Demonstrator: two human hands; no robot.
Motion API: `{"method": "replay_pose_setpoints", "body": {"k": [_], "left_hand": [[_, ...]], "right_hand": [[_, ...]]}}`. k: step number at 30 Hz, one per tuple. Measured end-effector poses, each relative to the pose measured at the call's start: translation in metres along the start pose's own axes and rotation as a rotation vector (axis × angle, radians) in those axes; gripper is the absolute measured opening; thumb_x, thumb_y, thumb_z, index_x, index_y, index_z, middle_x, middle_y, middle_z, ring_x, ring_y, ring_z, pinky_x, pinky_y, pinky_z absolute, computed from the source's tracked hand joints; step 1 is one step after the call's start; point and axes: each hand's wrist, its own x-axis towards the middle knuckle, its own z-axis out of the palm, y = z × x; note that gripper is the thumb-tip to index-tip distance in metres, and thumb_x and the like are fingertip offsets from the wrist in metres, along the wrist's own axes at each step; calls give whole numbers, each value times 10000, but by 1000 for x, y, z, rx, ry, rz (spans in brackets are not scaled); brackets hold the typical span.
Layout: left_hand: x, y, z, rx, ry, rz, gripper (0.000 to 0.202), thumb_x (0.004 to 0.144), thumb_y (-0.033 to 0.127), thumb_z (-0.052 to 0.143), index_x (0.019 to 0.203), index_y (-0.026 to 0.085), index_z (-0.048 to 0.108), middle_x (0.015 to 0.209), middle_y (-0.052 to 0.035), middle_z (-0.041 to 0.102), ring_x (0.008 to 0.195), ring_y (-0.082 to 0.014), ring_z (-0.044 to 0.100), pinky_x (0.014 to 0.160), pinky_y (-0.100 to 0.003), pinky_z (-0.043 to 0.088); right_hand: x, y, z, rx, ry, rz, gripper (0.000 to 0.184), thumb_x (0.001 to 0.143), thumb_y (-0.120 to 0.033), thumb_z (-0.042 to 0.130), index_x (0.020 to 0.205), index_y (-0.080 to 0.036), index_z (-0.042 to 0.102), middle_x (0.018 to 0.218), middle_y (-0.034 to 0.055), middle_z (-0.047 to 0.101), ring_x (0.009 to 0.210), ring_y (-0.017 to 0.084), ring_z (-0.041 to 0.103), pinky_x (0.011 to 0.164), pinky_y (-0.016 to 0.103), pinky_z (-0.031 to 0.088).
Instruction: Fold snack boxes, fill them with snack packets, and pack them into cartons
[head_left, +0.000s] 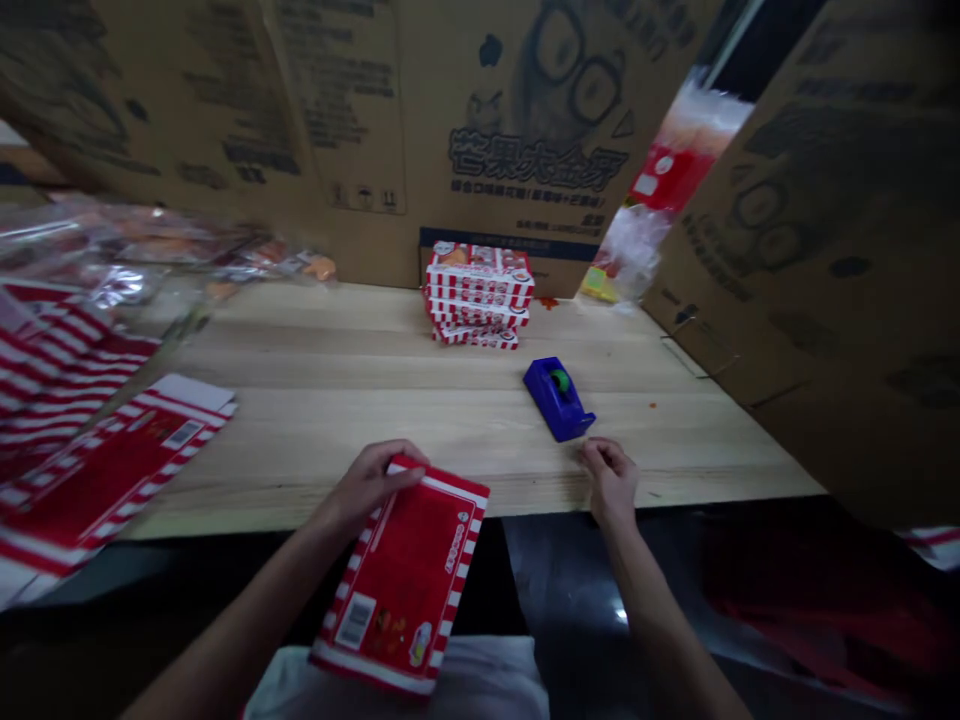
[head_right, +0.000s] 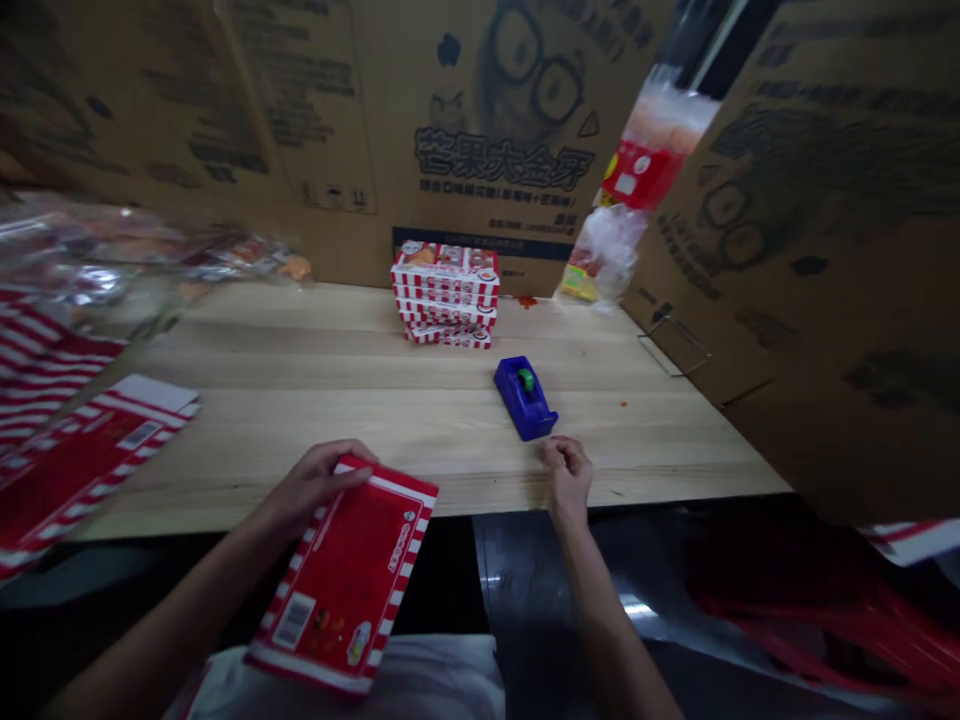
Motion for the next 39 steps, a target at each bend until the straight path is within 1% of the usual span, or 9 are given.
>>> {"method": "replay_pose_setpoints", "body": {"k": [2, 6, 8, 15, 25, 30, 33, 36, 39], "left_hand": [[11, 5, -6, 63, -145, -57, 248, 671, 352, 732, 791, 151, 648, 652, 7, 630, 561, -136, 556, 527, -215, 415], [24, 6, -1, 225, -278, -70, 193, 631, 302, 712, 712, 144, 634, 592, 30, 587, 545, -116, 511, 508, -202, 369], [25, 4, 4, 243, -287, -57, 170, 612, 277, 703, 691, 143, 633, 584, 38, 574, 540, -105, 488, 506, -200, 357], [15, 2, 1, 203, -277, -42, 163, 606, 255, 691, 717, 145, 645, 643, 26, 617, 591, -114, 521, 563, -214, 401], [-9, 31, 0, 83, -375, -34, 192, 653, 287, 745, 773, 150, 683, 722, 2, 671, 634, -111, 555, 595, -213, 414], [-21, 50, -8, 88, -368, 14, 221, 690, 327, 750, 800, 148, 681, 695, 6, 653, 591, -99, 534, 557, -204, 401], [-38, 87, -27, 265, -243, 171, 208, 784, 360, 692, 852, 166, 663, 775, -9, 658, 670, -130, 585, 597, -225, 441], [-57, 121, -37, 571, -11, 485, 120, 877, 305, 599, 924, 205, 646, 940, -24, 666, 868, -172, 628, 756, -266, 486], [-62, 114, -23, 884, 203, 745, 182, 919, 178, 483, 1027, 219, 623, 1024, -51, 647, 962, -187, 617, 828, -292, 495]], "right_hand": [[-17, -23, 15, 18, -241, 34, 288, 724, -437, 706, 642, -170, 636, 783, 38, 592, 750, 170, 550, 721, 322, 473], [-49, -70, 60, 10, -998, 19, 291, 778, -399, 708, 624, -165, 628, 778, 23, 590, 736, 145, 553, 686, 271, 432], [-59, -82, 79, -51, -1158, -54, 305, 788, -393, 703, 614, -165, 602, 739, 6, 564, 690, 129, 532, 648, 254, 414], [-73, -81, 99, -435, -1050, -239, 285, 684, -310, 810, 610, -158, 580, 653, -15, 572, 603, 112, 502, 573, 240, 338], [-71, -86, 100, 260, -1358, 624, 466, 533, -441, 876, 764, -141, 605, 624, -51, 610, 497, 73, 518, 468, 179, 381], [-84, -80, 107, 611, -1305, 839, 412, 575, -392, 876, 803, -122, 663, 636, -24, 644, 518, 81, 570, 523, 185, 434], [-82, -68, 113, 731, -1085, 796, 318, 662, -356, 838, 805, -130, 667, 680, 1, 677, 552, 93, 601, 558, 197, 463], [-73, -54, 115, 810, -886, 816, 245, 766, -361, 764, 802, -141, 662, 691, 8, 689, 568, 103, 623, 583, 216, 492], [-67, -47, 113, 812, -872, 930, 310, 847, -442, 670, 851, -132, 665, 754, 47, 724, 652, 139, 684, 661, 266, 535]]}}
